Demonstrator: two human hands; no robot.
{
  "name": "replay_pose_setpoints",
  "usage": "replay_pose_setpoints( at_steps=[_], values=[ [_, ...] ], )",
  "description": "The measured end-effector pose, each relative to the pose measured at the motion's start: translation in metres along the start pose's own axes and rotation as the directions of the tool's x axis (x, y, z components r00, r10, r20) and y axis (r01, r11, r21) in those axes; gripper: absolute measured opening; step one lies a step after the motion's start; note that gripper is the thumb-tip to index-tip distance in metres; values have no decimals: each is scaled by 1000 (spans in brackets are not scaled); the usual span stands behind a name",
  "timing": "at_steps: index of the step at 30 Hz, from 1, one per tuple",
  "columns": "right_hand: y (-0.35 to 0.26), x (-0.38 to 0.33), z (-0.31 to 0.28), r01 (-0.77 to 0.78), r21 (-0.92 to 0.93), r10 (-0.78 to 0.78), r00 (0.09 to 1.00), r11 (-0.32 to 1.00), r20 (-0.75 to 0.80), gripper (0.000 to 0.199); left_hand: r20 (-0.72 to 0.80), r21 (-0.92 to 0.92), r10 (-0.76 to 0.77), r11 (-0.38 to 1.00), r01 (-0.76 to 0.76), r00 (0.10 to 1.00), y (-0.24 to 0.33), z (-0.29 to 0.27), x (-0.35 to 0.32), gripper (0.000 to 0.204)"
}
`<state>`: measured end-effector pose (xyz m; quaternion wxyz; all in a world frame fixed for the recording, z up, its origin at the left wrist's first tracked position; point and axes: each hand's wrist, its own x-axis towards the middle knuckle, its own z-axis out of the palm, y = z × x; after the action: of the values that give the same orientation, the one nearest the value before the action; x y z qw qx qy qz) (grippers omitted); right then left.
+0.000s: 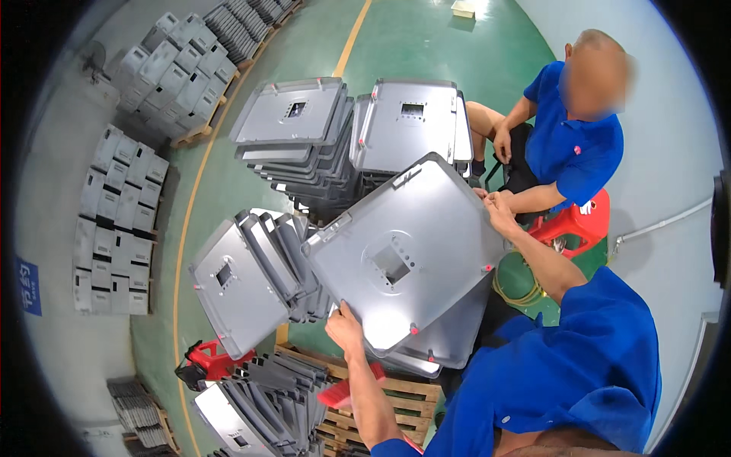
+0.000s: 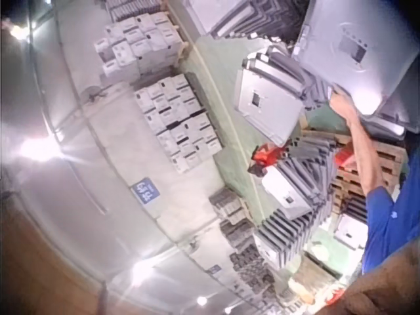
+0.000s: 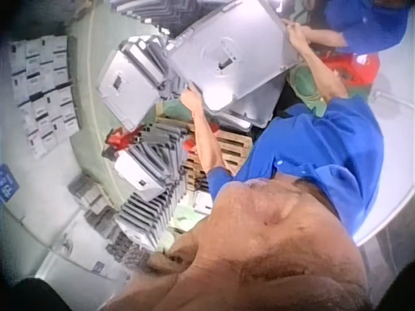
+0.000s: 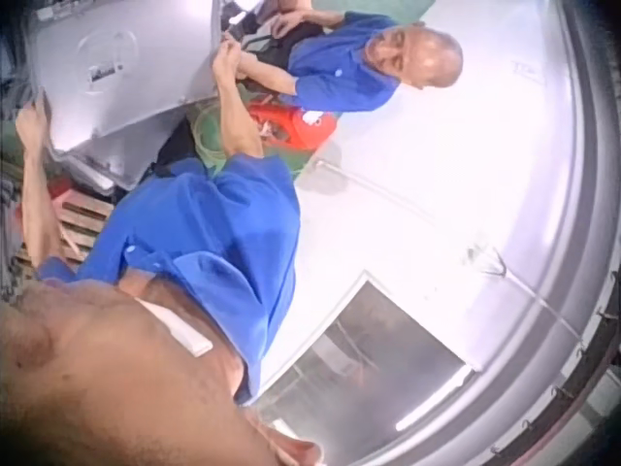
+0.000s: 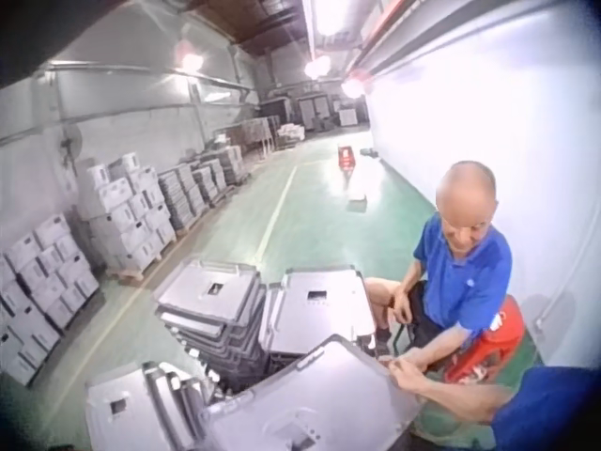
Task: Assembling large metal enclosures or panels by attaching small hardware components.
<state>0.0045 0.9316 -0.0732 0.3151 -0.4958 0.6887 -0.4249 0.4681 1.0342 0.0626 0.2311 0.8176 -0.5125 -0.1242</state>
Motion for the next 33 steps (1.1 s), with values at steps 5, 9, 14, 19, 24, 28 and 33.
replay_pose_setpoints(
  at_steps=[5,9,14,19,24,28,33],
  values=[
    [4,44,-23,-229,-9,228,970,973,-87,23,100,122,109,985,-120,989,62,30,88,47],
    [16,75,-41,-169,207,219,943,964,-249,20,137,136,229,959,-247,964,122,75,151,48],
    [26,109,-70,-207,310,309,892,928,-329,20,230,176,318,916,-361,920,186,126,208,46],
    [32,141,-77,-247,363,380,853,898,-358,22,276,192,377,880,-435,884,236,164,258,44],
    [42,183,-55,-172,434,369,827,884,-424,20,267,301,430,813,-499,862,264,201,314,43],
    [51,207,-35,-197,457,412,800,867,-437,22,274,363,436,779,-512,857,279,225,348,44],
    [47,226,-16,-195,558,475,775,806,-416,22,286,398,419,766,-505,862,299,258,386,44]
  ],
)
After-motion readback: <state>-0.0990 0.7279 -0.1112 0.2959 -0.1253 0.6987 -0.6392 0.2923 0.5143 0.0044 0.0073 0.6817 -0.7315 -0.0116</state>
